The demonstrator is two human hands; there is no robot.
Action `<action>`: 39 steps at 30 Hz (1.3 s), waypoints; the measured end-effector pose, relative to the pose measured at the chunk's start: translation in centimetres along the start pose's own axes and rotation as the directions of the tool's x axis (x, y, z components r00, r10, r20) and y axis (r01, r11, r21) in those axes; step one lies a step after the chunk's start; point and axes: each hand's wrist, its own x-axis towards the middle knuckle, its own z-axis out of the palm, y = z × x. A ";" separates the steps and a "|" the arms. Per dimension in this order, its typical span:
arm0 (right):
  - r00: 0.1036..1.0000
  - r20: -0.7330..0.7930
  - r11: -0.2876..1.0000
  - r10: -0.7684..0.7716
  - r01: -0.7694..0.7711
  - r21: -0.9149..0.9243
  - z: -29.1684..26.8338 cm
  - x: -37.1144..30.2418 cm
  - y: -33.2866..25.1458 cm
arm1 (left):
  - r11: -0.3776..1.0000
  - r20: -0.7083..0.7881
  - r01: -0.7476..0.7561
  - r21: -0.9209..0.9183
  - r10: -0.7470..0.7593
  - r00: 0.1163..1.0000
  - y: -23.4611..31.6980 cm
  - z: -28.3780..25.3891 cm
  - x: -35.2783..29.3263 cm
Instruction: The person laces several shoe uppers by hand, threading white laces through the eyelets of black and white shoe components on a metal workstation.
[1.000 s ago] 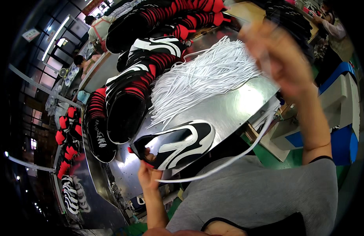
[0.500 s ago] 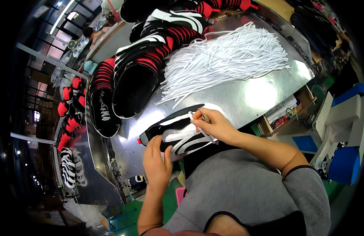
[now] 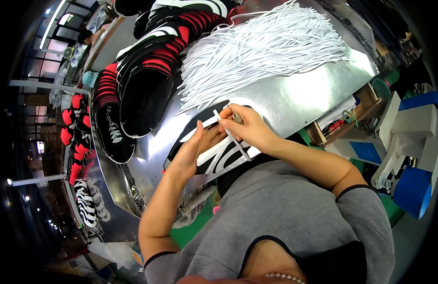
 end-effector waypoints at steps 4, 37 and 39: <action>0.996 0.080 0.996 0.028 -0.035 0.087 -0.7 0.5 -2.0 | 0.963 0.131 -0.145 -0.227 0.178 0.975 -0.3 0.4 0.8; 0.992 -0.100 0.954 -0.083 0.050 -0.295 -1.2 -4.6 -1.3 | 0.882 -0.191 -0.447 -0.149 0.418 0.888 -1.7 3.9 1.8; 0.986 -0.112 0.929 -0.125 0.077 -0.361 -1.3 -5.0 -1.3 | 0.878 -0.188 -0.452 -0.154 0.423 0.886 -2.1 4.0 1.7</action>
